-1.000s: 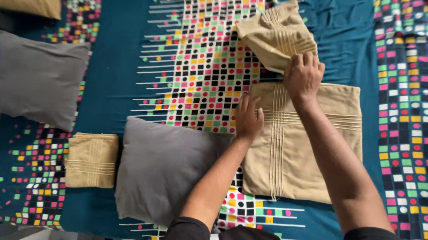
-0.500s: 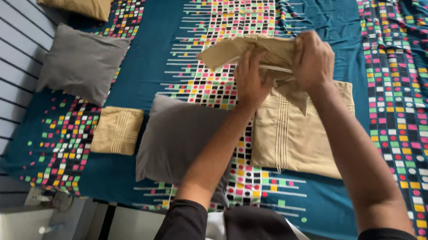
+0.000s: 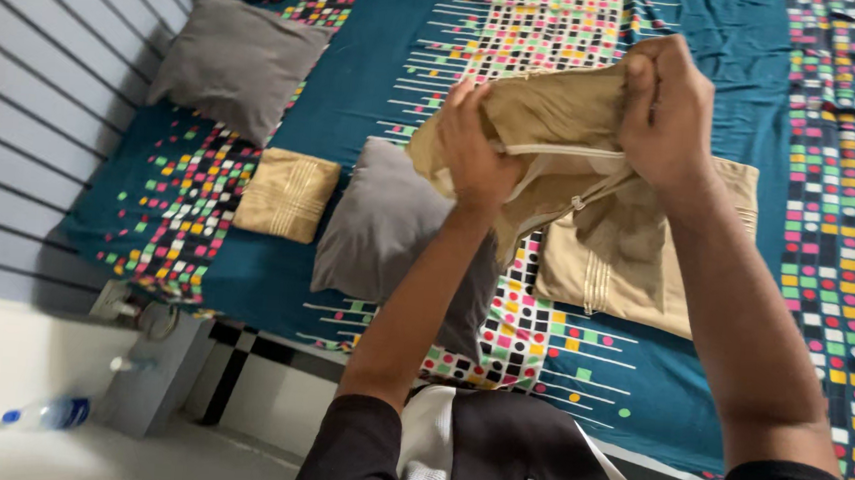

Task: The person inserts a gray pillow insert into a beige pillowcase on a bed, smooths the case, and then places the finished pillow next to another gray pillow. The person repeats the process with a second pillow.

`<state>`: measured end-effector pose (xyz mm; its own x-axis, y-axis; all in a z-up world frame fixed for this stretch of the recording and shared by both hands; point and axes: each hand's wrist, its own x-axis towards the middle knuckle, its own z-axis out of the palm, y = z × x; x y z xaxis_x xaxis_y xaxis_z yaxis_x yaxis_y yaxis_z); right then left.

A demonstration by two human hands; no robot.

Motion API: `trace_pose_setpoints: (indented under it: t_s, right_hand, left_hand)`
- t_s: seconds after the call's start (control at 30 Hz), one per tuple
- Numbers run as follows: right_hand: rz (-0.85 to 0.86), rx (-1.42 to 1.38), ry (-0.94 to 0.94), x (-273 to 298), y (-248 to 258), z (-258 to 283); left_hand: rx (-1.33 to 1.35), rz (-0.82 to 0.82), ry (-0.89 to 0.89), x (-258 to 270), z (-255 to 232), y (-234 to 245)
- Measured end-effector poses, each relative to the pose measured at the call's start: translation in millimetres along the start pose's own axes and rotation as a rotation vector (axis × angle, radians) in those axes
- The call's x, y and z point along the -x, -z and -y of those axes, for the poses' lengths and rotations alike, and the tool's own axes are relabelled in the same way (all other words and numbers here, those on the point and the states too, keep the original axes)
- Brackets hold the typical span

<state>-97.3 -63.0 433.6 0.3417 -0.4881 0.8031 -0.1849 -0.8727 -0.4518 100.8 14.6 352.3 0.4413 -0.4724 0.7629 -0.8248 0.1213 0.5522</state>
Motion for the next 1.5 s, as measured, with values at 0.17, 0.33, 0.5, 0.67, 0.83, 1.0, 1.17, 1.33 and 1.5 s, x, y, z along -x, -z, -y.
trace_pose_setpoints:
  t_s: [0.17, 0.33, 0.5, 0.67, 0.83, 1.0, 1.17, 1.33, 1.5]
  right_hand:
    - [-0.043, -0.048, -0.063, 2, -10, 1]
    - [-0.041, -0.221, -0.147, 6, -38, -14]
    - [0.032, -0.355, -0.187, 11, -75, -11]
    - [0.086, -0.443, -0.229, -3, -98, 2]
    - [0.045, -0.495, -0.218, -32, -107, 25]
    - [-0.003, -0.818, -0.437, -58, -111, 61]
    - [-0.018, -1.042, -0.604, -75, -137, 73]
    - [0.03, -1.087, -0.822, -53, -153, 35]
    - [-0.053, -0.629, -0.979, 12, -167, -62]
  left_hand:
    - [-0.124, -0.088, 0.067, 26, 58, 32]
    - [-0.114, -0.16, 0.297, 83, 157, 16]
    - [0.626, -0.058, 0.741, 137, 256, -15]
    - [0.843, 0.058, 0.967, 153, 283, -2]
    - [0.793, 0.31, 0.921, 129, 288, 35]
    - [0.869, 0.316, 0.748, 90, 304, 61]
    - [0.78, 0.32, 0.677, 20, 307, 113]
    - [0.831, 0.529, 0.813, -25, 289, 184]
    - [0.447, 0.716, 0.646, -27, 313, 200]
